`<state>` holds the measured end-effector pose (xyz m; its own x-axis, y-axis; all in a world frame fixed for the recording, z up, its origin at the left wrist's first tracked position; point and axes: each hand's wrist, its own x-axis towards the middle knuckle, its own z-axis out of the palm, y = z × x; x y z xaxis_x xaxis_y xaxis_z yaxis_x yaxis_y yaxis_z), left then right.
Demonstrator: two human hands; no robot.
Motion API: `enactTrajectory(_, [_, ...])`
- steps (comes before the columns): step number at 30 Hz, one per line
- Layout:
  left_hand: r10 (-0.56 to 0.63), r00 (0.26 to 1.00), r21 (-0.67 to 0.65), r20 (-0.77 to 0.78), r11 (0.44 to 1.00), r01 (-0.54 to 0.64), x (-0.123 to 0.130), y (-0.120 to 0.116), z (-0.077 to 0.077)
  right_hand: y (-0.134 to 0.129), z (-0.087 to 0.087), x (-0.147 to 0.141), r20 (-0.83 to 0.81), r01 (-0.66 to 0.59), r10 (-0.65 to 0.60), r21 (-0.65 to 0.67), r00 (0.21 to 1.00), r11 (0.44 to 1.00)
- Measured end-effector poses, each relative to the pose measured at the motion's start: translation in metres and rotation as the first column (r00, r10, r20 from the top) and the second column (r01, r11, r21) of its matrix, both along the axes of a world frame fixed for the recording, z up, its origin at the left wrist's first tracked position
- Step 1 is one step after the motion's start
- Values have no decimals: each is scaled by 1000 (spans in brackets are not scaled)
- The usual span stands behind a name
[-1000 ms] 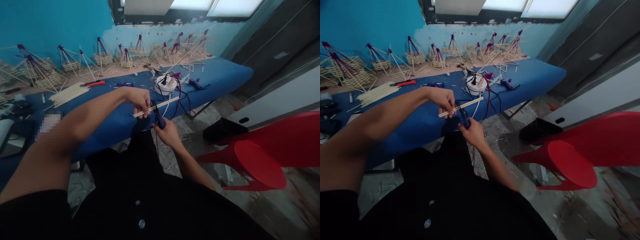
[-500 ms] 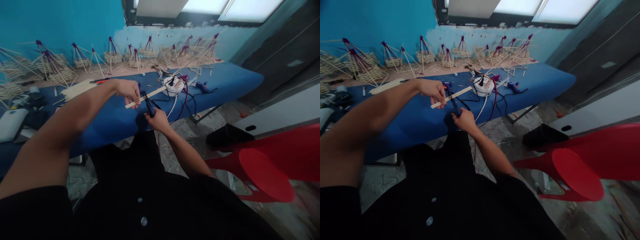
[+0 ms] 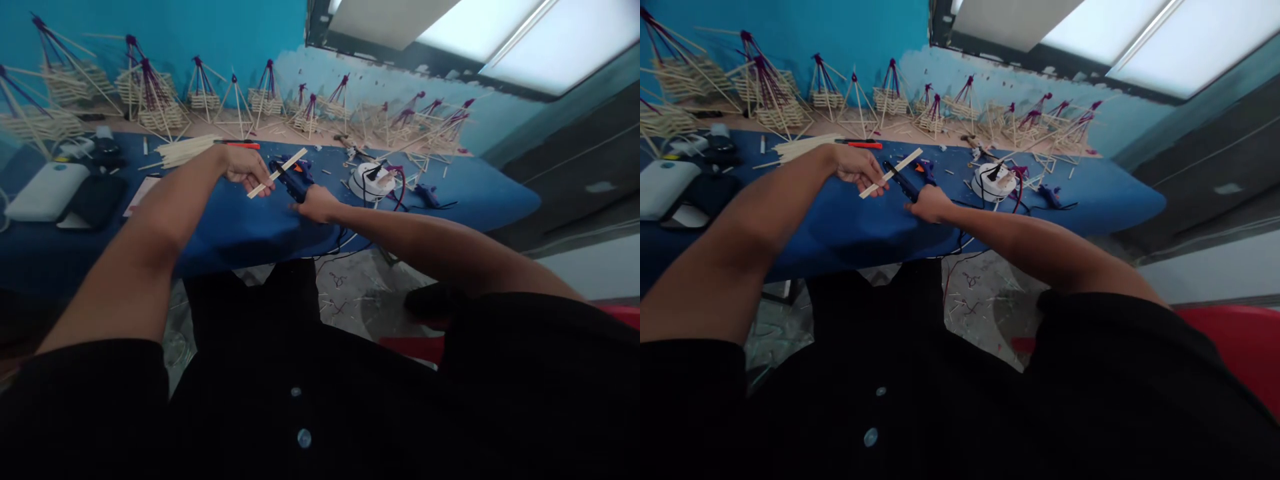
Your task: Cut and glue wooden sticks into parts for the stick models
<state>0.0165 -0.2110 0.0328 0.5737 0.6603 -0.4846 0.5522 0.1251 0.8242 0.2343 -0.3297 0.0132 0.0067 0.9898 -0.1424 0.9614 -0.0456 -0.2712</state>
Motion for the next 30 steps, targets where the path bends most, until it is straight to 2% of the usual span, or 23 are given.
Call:
enactTrajectory(5, [10,999,-66,39,998,-8,2,-5,-24,2,1,0,30,-13,20,-201,999,979])
enactTrajectory(10, [-8,999,-71,51,997,11,4,-3,-42,9,-5,4,78,48,-33,-199,996,979])
enactTrajectory(12, [11,998,-55,55,998,-8,4,0,-47,11,-6,4,40,36,-28,-212,999,977])
enactTrajectory(15, [59,996,-30,71,998,-57,3,-1,-52,10,-6,5,-30,12,-20,-247,999,969])
enactTrajectory(20, [54,991,-29,121,998,-51,3,-4,-53,12,-8,11,28,16,-10,-218,1000,976])
enactTrajectory(25, [65,987,-48,147,997,-58,0,0,-56,25,-7,16,37,-42,52,-235,998,971])
enactTrajectory(30, [99,962,-73,256,994,-83,-7,-4,-63,23,6,17,-120,-44,17,-232,993,972])
